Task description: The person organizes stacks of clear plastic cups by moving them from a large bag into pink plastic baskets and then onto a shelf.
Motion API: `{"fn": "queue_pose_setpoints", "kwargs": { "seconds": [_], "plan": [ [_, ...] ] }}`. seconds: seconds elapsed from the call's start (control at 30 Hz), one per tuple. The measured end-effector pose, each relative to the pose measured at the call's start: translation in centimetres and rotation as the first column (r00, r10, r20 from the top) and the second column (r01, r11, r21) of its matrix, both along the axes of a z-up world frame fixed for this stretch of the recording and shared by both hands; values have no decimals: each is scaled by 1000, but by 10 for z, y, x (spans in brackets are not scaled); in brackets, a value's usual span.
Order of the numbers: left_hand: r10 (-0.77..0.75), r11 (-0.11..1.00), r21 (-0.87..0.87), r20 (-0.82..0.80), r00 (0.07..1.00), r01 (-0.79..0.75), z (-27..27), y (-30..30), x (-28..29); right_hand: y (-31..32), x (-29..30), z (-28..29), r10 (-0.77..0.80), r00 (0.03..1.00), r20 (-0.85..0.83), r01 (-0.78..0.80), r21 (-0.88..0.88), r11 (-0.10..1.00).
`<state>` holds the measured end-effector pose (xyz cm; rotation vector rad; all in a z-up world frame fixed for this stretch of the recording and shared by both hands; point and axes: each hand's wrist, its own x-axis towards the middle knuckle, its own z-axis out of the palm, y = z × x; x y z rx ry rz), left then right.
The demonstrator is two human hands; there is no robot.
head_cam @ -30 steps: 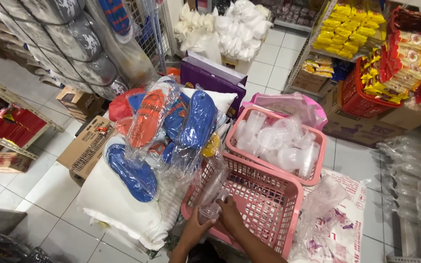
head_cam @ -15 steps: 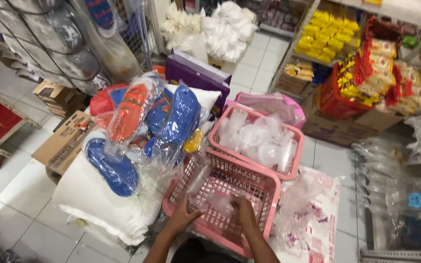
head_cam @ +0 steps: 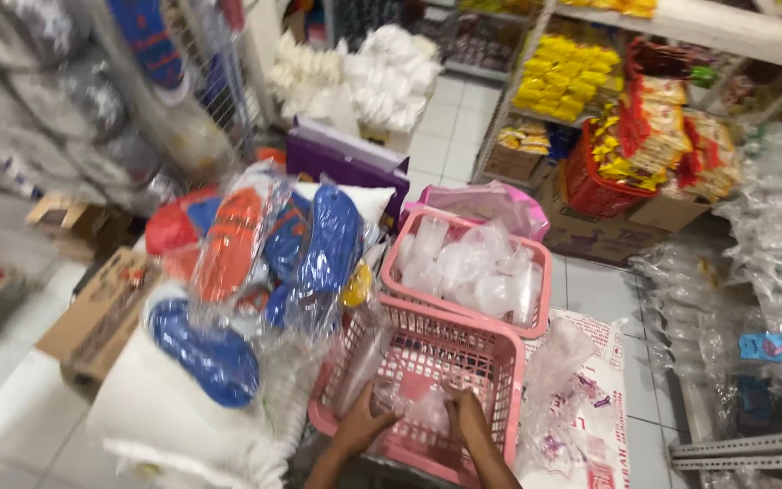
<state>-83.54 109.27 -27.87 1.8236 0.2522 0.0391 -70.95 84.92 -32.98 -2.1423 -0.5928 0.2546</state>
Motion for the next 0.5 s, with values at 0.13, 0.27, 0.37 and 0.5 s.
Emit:
{"fn": "queue_pose_setpoints", "kwargs": {
  "seconds": [0.13,0.27,0.37,0.5],
  "plan": [
    [-85,989,-128,-92,992,73,10,20,-16,12,-19,3,-196,901,-387,157,-129,979],
    [-156,976,-178,-183,971,124,40,50,-22,22,-38,3,-310,774,-552,404,52,913],
    [-153,988,-15,-96,984,152,56,75,-33,29,-45,10,-298,945,-136,293,-57,954],
    [-268,963,-71,-150,952,260,83,98,-40,33,-66,49,-523,849,-73,502,-190,843]
  ]
}}
